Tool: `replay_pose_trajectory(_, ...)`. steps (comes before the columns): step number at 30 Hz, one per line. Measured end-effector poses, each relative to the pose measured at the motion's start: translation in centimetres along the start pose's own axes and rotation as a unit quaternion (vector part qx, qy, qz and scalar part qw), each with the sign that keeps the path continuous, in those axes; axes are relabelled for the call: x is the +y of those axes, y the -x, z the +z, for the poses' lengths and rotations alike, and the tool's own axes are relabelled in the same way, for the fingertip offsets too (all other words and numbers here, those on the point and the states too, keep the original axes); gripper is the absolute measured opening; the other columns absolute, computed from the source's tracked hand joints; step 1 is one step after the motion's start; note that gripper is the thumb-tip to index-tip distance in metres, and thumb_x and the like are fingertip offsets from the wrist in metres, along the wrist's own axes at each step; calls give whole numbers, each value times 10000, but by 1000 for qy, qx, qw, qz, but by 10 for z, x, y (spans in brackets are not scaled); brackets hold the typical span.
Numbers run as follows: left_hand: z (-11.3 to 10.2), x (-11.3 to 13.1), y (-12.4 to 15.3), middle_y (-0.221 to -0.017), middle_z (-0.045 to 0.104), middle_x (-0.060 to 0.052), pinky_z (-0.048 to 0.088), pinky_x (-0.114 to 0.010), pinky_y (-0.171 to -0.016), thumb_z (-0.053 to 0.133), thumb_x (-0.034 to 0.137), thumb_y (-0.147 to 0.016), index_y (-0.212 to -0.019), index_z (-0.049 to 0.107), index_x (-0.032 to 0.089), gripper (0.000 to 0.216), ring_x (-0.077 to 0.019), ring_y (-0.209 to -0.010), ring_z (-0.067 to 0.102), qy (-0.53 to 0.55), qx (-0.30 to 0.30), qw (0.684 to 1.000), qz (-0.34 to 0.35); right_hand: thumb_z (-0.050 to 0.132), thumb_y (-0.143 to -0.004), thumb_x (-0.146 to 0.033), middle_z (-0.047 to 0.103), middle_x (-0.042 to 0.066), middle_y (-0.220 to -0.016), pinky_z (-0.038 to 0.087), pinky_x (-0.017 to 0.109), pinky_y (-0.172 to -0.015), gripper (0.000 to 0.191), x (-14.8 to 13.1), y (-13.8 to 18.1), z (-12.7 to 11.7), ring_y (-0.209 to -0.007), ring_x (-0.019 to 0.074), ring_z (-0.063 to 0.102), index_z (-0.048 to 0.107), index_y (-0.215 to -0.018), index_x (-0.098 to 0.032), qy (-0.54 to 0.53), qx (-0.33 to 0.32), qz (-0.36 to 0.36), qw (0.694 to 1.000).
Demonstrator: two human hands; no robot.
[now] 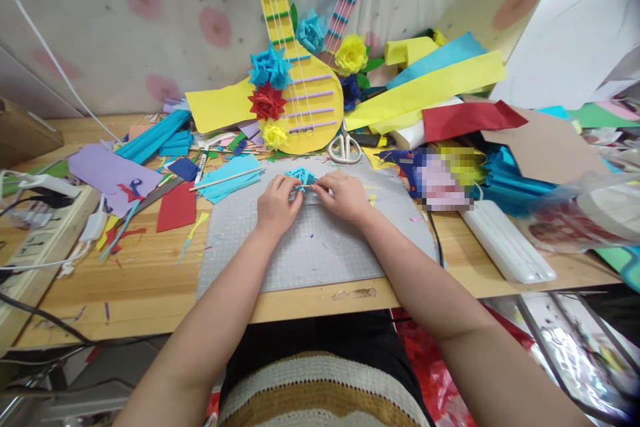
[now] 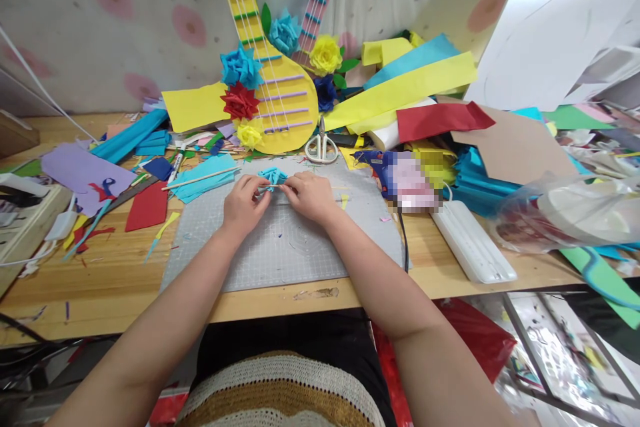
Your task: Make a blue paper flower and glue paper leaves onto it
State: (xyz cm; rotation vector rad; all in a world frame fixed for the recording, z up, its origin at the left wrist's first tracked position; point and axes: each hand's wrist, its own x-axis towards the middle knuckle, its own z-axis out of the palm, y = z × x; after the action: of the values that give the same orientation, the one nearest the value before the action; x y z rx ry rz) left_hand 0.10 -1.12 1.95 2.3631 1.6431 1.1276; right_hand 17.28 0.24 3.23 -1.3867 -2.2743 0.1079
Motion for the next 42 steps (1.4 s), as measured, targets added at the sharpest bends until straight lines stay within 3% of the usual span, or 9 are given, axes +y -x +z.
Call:
replay_pose_trajectory(7, 9, 4, -3, -917, 622, -29, 432, -262, -713, 516, 176, -771, -878, 571, 216, 127, -166, -879, 565, -45, 8, 999, 9, 346, -904, -372, 669, 34, -886, 307, 257, -623, 320, -13, 2, 5, -799, 162, 578, 624, -904, -214, -7, -23, -9, 1000)
replay_pose_trajectory(20, 14, 1, -7, -823, 623, -18, 423, -278, -679, 521, 124, -726, -881, 518, 214, 180, -170, -810, 563, -59, 80, 995, -22, 424, -874, -353, 651, 33, -834, 324, 256, -631, 240, -4, 1, 9, -777, 154, 560, 611, -857, -204, -37, 17, 36, 999)
replay_pose_trajectory(31, 6, 3, -6, -888, 641, -26, 418, -284, -731, 481, 172, -811, -879, 596, 222, 143, -173, -874, 560, -39, 46, 998, -4, 436, -864, -350, 657, 33, -823, 319, 262, -625, 231, -5, 1, 4, -781, 160, 563, 607, -819, -203, -14, 29, 70, 997)
replay_pose_trajectory(36, 3, 2, -6, -859, 669, -17, 419, -288, -704, 496, 239, -826, -846, 633, 230, 139, -172, -843, 573, -36, 18, 999, 15, 473, -822, -482, 643, 18, -738, 301, 256, -605, 317, -4, 2, 1, -737, 155, 560, 598, -745, -201, -12, 40, 72, 997)
replay_pose_trajectory(42, 7, 1, -4, -825, 674, -14, 420, -296, -692, 511, 255, -821, -804, 646, 228, 139, -175, -833, 563, -39, 33, 998, 32, 485, -779, -564, 626, 28, -685, 283, 261, -592, 397, -4, -1, 3, -714, 157, 543, 594, -691, -193, 12, 42, 73, 996)
